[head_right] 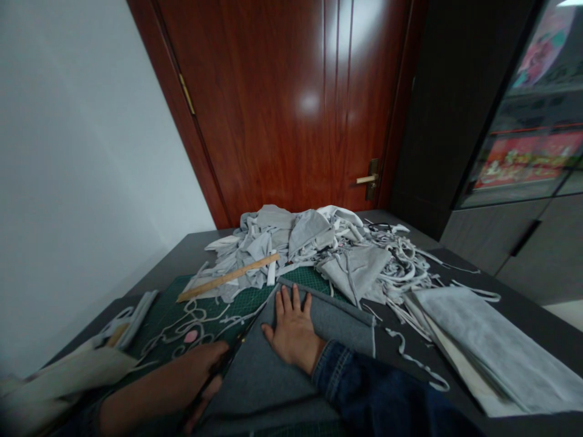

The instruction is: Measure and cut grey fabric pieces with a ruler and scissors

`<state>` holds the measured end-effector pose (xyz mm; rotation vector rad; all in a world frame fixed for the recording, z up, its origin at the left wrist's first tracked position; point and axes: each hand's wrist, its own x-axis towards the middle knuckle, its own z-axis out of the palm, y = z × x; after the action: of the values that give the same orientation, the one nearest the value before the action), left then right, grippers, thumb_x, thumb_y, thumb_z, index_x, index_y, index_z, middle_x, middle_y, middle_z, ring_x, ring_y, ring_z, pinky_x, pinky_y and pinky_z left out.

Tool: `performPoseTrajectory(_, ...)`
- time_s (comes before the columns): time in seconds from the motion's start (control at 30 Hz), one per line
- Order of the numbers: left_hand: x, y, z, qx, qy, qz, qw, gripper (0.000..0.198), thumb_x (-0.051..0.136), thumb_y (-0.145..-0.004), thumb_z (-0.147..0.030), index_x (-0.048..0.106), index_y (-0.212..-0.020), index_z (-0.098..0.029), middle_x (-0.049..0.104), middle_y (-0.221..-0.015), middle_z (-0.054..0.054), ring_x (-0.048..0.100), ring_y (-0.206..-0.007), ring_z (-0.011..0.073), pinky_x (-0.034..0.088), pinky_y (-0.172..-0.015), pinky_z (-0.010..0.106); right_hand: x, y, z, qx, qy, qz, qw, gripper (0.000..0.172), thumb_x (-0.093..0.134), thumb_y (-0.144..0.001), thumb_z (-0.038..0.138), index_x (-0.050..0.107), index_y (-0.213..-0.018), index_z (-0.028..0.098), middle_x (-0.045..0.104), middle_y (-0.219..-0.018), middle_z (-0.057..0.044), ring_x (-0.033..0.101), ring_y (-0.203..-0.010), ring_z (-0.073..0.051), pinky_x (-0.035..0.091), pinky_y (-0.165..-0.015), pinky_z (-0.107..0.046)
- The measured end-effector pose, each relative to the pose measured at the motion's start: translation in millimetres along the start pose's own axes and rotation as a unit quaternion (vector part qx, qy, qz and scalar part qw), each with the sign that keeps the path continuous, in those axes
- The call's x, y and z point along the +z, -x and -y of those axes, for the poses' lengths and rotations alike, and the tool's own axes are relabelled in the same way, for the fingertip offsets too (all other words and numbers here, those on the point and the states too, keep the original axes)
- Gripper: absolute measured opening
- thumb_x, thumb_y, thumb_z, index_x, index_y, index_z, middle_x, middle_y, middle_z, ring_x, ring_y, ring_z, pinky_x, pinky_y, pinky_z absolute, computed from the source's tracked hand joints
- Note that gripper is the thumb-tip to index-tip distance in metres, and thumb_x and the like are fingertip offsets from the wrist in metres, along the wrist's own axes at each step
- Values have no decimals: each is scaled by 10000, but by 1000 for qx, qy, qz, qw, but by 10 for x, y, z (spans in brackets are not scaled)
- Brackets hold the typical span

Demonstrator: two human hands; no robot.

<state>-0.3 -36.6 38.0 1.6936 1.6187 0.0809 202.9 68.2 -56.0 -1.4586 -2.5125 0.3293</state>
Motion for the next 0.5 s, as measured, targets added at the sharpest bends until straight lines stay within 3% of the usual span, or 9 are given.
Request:
performPoseTrajectory(0.13,-23,-31,-8,6,-10,1,1000,213,487,-886,-350,622,-977,-213,734,-831,61,691,-767,224,548,-746,309,14,5,-7,-4,1,-8,1000,833,303,-1041,622,202,-1666,80,80,-1745,-143,-63,-1607,-415,-18,-1235,-715)
performPoseTrajectory(0.3,-16,-85,3,-21,29,52,998,212,521,-870,-362,596,-1016,-228,704,-724,19,657,-615,196,535,-655,303,20,5,-7,-5,-1,-9,1000,848,309,-1036,639,203,-1667,82,78,-1744,-151,-60,-1607,-418,-25,-1234,-714)
performPoseTrajectory(0.5,-15,-153,-48,-37,24,52,998,158,517,-839,-325,526,-959,-224,682,-694,29,668,-573,204,494,-509,274,-12,12,5,-3,-4,-3,1000,856,303,-1037,645,202,-1663,70,68,-1740,-151,-59,-1606,-419,-23,-1235,-715)
